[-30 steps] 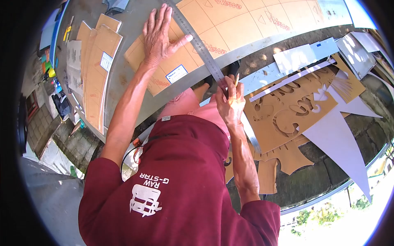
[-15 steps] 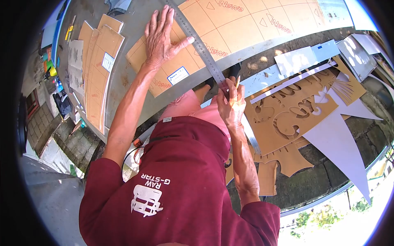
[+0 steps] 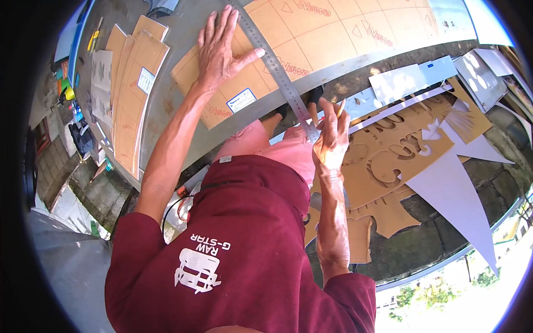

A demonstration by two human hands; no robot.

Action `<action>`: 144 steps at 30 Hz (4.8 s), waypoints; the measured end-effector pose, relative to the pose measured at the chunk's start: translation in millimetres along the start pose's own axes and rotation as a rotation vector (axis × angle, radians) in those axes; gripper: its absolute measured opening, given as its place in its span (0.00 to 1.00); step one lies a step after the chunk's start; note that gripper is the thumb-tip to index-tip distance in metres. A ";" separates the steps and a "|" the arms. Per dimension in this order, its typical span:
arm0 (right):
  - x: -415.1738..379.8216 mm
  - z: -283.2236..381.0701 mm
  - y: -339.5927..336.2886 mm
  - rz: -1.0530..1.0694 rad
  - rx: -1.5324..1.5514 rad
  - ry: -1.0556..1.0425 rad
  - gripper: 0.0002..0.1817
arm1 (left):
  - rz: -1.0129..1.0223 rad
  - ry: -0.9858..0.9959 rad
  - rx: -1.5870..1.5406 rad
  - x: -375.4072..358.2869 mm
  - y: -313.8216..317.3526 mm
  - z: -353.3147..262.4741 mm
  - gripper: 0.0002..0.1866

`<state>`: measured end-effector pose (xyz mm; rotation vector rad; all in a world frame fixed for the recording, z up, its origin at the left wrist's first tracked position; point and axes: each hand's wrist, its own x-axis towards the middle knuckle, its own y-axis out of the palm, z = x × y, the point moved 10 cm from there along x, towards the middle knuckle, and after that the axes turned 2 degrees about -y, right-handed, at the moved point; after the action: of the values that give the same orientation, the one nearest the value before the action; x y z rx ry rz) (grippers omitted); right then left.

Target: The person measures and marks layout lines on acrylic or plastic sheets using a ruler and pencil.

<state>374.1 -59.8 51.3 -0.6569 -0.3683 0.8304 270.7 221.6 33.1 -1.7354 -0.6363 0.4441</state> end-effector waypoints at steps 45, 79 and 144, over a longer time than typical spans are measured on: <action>28.8 12.5 -2.7 0.667 -0.331 0.022 0.09 | -0.072 -0.035 -0.119 -3.2 -11.3 4.5 0.60; -60.4 -15.7 7.0 -0.121 0.552 0.327 0.13 | -0.401 -0.845 -0.792 -262.4 -17.1 132.1 0.20; -264.9 21.0 13.8 -0.477 0.613 0.705 0.07 | -0.320 0.135 -0.237 -93.3 -65.0 78.4 0.43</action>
<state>188.4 -250.2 44.4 -0.2311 0.3597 0.1899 139.1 234.2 73.1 -1.8245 -0.8777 0.0277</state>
